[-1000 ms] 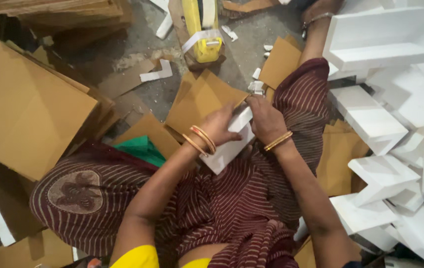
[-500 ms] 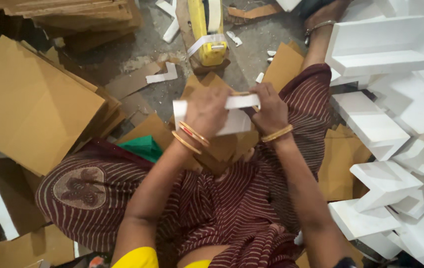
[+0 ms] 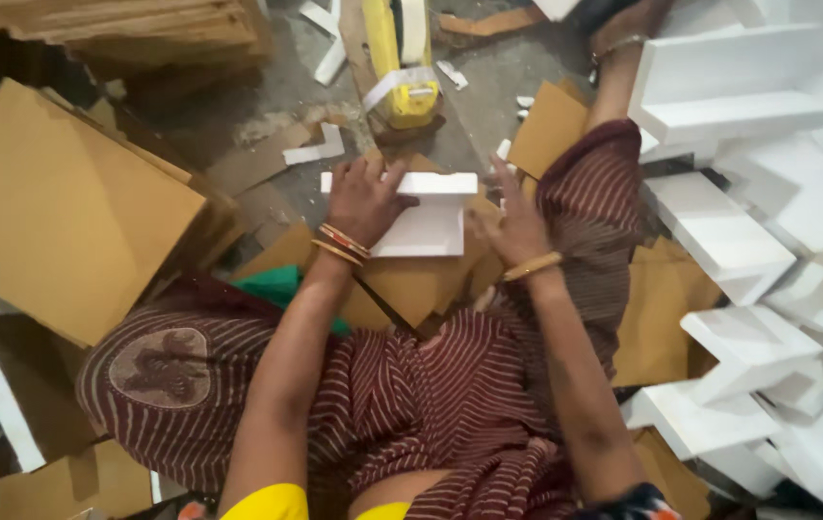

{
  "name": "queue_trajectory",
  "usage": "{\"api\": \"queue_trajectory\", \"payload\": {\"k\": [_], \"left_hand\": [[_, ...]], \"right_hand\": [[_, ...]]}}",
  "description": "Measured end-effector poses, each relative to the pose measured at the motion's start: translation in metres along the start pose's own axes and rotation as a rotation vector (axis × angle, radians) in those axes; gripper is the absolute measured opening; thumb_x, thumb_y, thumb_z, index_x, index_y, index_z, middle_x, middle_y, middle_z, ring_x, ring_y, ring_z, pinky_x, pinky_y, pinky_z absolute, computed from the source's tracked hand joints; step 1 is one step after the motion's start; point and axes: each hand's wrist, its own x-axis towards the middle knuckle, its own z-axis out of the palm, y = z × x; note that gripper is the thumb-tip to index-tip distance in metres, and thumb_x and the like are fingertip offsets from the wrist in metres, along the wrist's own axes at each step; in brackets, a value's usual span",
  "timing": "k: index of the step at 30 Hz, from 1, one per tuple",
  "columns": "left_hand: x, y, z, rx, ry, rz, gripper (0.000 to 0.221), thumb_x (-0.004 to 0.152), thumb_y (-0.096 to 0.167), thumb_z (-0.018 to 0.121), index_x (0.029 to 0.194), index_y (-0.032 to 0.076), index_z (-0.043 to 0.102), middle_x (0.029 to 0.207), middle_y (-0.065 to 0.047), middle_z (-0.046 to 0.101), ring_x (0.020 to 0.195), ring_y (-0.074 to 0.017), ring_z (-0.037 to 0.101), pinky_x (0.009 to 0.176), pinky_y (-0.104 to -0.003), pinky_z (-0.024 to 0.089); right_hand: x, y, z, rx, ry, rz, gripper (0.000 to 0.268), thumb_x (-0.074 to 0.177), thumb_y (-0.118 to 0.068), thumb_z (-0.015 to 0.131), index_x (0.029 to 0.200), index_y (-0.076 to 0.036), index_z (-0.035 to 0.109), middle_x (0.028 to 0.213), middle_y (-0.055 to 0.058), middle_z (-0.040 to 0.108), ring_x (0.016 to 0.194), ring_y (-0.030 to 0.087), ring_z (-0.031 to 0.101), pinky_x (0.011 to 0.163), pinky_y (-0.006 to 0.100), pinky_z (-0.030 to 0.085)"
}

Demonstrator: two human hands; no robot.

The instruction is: The person sits on the floor and assembles small cardboard boxes by inserting white foam inserts and sealing the flaps with adhesive tape. The person repeatedly picks up foam pieces, places them inside the boxes, and uses a tape dispenser to seal each box.

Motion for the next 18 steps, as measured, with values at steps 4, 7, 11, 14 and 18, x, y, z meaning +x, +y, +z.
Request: {"api": "queue_trajectory", "payload": {"k": [4, 7, 11, 14, 18], "left_hand": [[-0.002, 0.0, 0.001, 0.073, 0.08, 0.028, 0.062, 0.078, 0.052, 0.081, 0.125, 0.014, 0.066, 0.105, -0.009, 0.065, 0.101, -0.0283, 0.058, 0.093, -0.048, 0.043], [0.0, 0.003, 0.0, 0.058, 0.014, 0.015, 0.061, 0.077, 0.05, 0.083, 0.122, 0.012, 0.067, 0.102, -0.008, 0.065, 0.097, -0.029, 0.058, 0.09, -0.049, 0.042], [0.003, 0.005, -0.01, 0.017, 0.016, 0.023, 0.061, 0.075, 0.043, 0.086, 0.125, 0.013, 0.067, 0.102, -0.006, 0.064, 0.097, -0.0286, 0.058, 0.09, -0.047, 0.042], [0.004, 0.007, -0.017, 0.043, 0.002, 0.025, 0.06, 0.075, 0.042, 0.086, 0.124, 0.013, 0.066, 0.102, -0.006, 0.064, 0.096, -0.0284, 0.057, 0.091, -0.047, 0.041], [0.006, 0.01, -0.022, 0.037, 0.01, 0.026, 0.059, 0.075, 0.041, 0.086, 0.123, 0.014, 0.066, 0.102, -0.005, 0.064, 0.096, -0.028, 0.057, 0.091, -0.045, 0.041]], "right_hand": [[-0.07, 0.059, -0.078, -0.102, 0.31, 0.101, 0.038, 0.098, -0.008, 0.068, 0.135, -0.008, 0.063, 0.13, 0.015, 0.067, 0.118, 0.029, 0.067, 0.101, 0.04, 0.056], [-0.142, 0.124, -0.127, -0.252, 0.346, 0.44, 0.053, 0.096, -0.024, 0.072, 0.144, -0.006, 0.057, 0.138, 0.02, 0.063, 0.121, 0.035, 0.062, 0.103, 0.045, 0.051], [-0.214, 0.203, -0.144, -0.684, 0.204, 0.605, 0.099, 0.078, -0.049, 0.085, 0.152, 0.002, 0.042, 0.145, 0.032, 0.05, 0.129, 0.05, 0.046, 0.108, 0.055, 0.039], [-0.214, 0.239, -0.135, -0.786, 0.077, 0.55, 0.11, 0.079, -0.064, 0.085, 0.152, 0.003, 0.037, 0.146, 0.037, 0.044, 0.135, 0.054, 0.037, 0.113, 0.061, 0.027], [-0.194, 0.217, -0.127, -0.704, 0.04, 0.7, 0.116, 0.07, -0.058, 0.088, 0.156, -0.003, 0.034, 0.144, 0.036, 0.043, 0.134, 0.054, 0.037, 0.107, 0.058, 0.035]]}}
